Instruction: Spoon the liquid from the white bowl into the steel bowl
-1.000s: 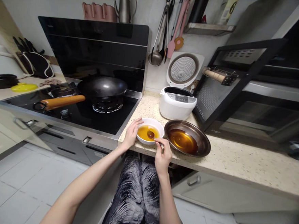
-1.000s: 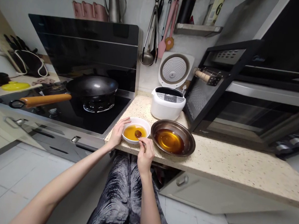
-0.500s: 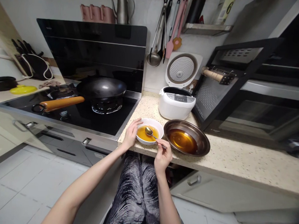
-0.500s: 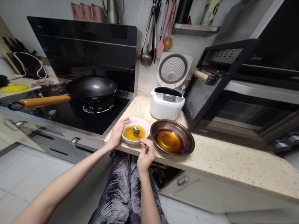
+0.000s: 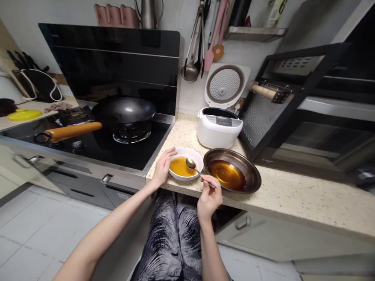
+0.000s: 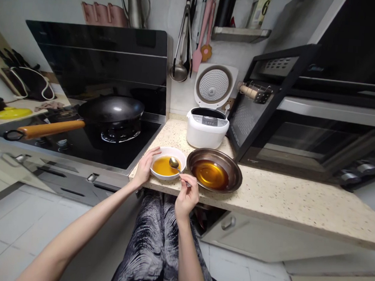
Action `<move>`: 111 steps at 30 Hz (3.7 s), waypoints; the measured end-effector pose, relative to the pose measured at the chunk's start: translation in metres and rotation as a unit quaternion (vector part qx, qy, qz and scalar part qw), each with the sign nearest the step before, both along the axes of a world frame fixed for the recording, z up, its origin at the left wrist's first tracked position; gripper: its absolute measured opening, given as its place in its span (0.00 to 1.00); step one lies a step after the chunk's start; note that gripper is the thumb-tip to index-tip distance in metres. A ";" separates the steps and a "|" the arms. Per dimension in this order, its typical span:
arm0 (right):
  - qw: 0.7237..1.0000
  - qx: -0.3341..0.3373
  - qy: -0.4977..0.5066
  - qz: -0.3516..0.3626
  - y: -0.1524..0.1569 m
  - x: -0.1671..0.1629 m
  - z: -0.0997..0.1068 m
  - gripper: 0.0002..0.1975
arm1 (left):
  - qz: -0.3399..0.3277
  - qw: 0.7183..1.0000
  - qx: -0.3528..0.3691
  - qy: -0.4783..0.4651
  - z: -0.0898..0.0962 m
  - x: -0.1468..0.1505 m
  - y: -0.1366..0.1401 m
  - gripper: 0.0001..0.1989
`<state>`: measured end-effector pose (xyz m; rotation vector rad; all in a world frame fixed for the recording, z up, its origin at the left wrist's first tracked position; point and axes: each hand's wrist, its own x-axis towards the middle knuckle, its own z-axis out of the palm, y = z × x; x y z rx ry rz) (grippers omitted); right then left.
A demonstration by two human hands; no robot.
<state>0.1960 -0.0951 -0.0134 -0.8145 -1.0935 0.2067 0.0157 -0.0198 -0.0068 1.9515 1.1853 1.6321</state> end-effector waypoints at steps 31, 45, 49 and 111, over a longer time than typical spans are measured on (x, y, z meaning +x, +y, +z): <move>0.991 0.044 -0.040 -0.120 -0.007 0.041 0.017 0.04 | 0.005 1.000 0.000 0.004 0.001 -0.001 -0.001 0.24; 0.953 0.061 -0.288 -0.076 -0.001 0.063 0.010 0.17 | 0.005 1.000 -0.004 0.008 0.003 -0.001 -0.002 0.24; 0.943 0.059 -0.324 -0.052 -0.001 0.068 0.006 0.21 | 0.004 1.000 -0.005 0.011 0.003 -0.001 -0.003 0.24; 0.999 -0.013 0.018 0.034 0.003 -0.007 -0.006 0.05 | 0.004 1.000 0.002 -0.003 0.002 0.002 -0.002 0.24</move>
